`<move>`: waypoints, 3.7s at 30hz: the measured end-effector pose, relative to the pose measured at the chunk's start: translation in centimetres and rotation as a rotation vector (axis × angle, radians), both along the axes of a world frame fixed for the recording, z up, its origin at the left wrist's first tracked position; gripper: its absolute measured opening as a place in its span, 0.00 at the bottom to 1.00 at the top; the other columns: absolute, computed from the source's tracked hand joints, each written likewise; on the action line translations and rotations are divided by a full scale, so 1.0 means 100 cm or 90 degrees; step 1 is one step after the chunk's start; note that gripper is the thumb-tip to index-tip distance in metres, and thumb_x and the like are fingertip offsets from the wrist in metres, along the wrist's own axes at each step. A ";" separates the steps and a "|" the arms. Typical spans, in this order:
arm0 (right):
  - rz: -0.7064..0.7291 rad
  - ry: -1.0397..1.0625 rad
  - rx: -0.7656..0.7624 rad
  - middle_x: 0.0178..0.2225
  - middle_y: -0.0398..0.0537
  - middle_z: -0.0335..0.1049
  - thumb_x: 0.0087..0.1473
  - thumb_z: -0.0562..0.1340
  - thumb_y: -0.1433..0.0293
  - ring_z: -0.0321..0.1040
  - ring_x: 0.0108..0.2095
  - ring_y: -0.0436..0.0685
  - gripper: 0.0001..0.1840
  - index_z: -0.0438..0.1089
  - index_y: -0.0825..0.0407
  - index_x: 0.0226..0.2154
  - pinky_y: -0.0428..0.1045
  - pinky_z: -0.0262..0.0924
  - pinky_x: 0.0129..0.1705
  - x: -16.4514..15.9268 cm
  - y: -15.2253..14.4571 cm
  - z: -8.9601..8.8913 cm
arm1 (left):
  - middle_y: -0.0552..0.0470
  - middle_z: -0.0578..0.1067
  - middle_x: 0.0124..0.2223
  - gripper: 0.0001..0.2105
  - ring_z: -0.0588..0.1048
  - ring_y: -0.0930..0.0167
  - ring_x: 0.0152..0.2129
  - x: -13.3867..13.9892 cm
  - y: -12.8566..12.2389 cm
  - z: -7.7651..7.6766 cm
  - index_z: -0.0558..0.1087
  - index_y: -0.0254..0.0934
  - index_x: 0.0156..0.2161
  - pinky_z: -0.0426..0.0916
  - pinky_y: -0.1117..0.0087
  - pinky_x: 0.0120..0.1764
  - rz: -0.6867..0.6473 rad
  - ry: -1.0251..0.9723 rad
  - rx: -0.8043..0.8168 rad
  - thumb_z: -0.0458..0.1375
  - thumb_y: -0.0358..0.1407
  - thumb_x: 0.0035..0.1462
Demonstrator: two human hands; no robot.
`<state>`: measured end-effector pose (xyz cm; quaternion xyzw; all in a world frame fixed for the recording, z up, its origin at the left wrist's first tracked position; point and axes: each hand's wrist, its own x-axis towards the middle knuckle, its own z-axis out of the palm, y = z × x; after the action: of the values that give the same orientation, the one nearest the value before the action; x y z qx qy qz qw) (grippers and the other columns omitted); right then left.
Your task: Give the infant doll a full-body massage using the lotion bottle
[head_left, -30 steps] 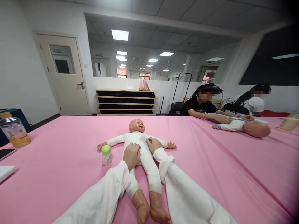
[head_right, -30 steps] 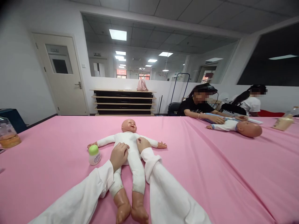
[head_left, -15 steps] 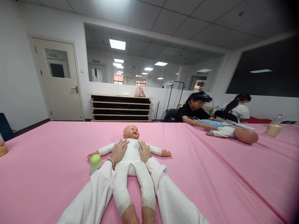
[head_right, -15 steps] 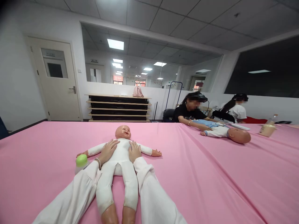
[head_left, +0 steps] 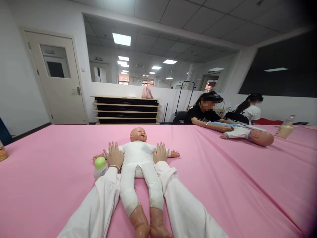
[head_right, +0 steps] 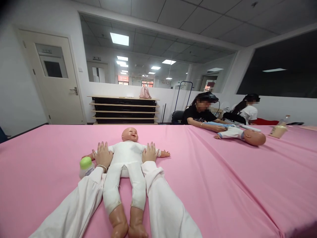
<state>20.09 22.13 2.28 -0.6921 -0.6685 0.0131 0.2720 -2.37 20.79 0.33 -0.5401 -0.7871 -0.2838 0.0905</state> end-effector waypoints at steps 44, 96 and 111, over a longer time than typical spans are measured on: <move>-0.106 -0.126 0.123 0.62 0.49 0.34 0.57 0.43 0.66 0.33 0.63 0.59 0.27 0.50 0.55 0.58 0.65 0.23 0.60 0.004 0.003 -0.003 | 0.51 0.51 0.61 0.21 0.45 0.63 0.60 -0.011 0.002 -0.005 0.64 0.37 0.52 0.39 0.45 0.58 0.045 -0.127 0.111 0.44 0.31 0.52; -0.048 -0.070 0.054 0.62 0.46 0.31 0.56 0.43 0.68 0.37 0.62 0.56 0.26 0.54 0.52 0.56 0.60 0.35 0.61 0.000 0.003 -0.006 | 0.46 0.53 0.60 0.26 0.47 0.64 0.59 -0.006 0.000 -0.006 0.59 0.31 0.57 0.40 0.50 0.59 0.009 -0.101 0.041 0.43 0.32 0.51; 0.061 -0.144 0.061 0.55 0.52 0.51 0.55 0.53 0.61 0.50 0.55 0.57 0.25 0.56 0.54 0.52 0.60 0.47 0.57 0.004 0.005 0.001 | 0.47 0.52 0.61 0.27 0.50 0.66 0.59 -0.004 0.002 -0.006 0.53 0.32 0.59 0.40 0.50 0.60 -0.007 -0.110 0.062 0.42 0.30 0.52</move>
<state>20.50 22.59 2.37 -0.6423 -0.7272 -0.0839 0.2272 -2.81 20.96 -0.24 -0.5129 -0.7743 -0.3677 0.0470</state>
